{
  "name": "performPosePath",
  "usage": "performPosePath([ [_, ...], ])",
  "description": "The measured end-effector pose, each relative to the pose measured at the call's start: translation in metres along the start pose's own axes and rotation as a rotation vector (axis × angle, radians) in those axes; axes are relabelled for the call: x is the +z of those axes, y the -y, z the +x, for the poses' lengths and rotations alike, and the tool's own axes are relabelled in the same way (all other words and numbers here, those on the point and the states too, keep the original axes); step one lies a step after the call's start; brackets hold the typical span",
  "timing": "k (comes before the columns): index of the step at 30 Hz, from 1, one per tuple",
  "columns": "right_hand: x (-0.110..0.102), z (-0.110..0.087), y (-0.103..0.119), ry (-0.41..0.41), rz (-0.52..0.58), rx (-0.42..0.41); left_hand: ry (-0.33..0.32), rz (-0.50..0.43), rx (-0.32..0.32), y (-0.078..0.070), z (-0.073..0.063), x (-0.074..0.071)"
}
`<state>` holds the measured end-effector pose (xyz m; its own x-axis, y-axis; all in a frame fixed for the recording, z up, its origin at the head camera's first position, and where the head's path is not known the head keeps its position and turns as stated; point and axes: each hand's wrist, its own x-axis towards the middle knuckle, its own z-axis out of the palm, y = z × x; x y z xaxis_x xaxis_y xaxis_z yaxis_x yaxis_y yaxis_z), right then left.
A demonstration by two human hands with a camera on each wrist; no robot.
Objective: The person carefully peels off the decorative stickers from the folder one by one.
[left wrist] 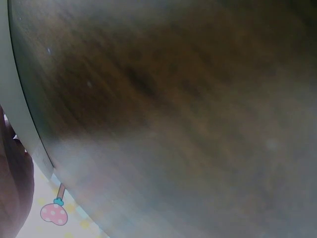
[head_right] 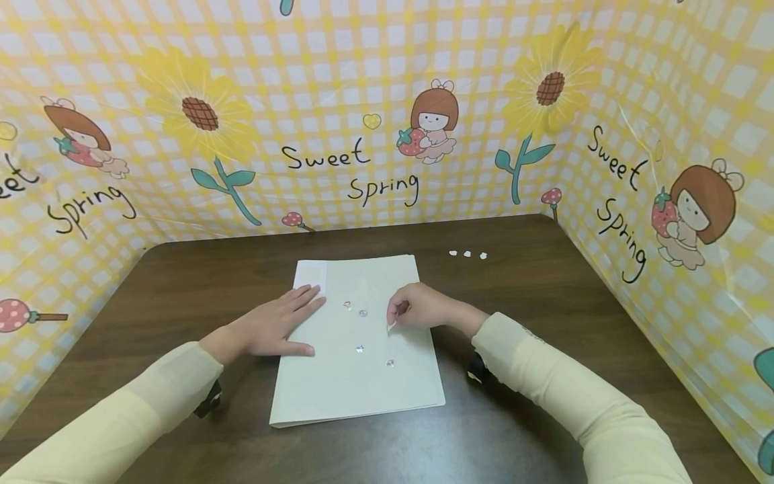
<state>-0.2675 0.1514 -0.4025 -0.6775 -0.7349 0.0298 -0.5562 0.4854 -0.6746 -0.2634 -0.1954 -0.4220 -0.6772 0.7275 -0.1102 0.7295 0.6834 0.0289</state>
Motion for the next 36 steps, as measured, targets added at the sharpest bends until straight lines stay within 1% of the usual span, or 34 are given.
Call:
performPosePath([
  [6, -0.006, -0.001, -0.005, -0.027, 0.059, 0.06, 0.004, 0.001, -0.002, 0.0, 0.0, 0.0],
  [17, -0.016, -0.003, -0.011, -0.083, 0.124, 0.148, 0.007, 0.007, -0.003, 0.001, 0.0, 0.0],
  [20, -0.019, -0.004, -0.015, -0.12, 0.133, 0.156, 0.001, 0.0, 0.0, 0.0, 0.0, 0.0],
  [27, -0.027, -0.006, -0.03, -0.238, 0.131, 0.221, -0.018, -0.007, 0.005, 0.0, -0.001, 0.002],
  [33, -0.035, -0.01, -0.04, -0.305, 0.191, 0.233, -0.002, -0.005, -0.005, 0.0, -0.001, 0.001],
  [36, -0.039, -0.013, -0.044, -0.333, 0.2, 0.235, 0.002, -0.007, -0.004, 0.0, -0.001, 0.0],
])
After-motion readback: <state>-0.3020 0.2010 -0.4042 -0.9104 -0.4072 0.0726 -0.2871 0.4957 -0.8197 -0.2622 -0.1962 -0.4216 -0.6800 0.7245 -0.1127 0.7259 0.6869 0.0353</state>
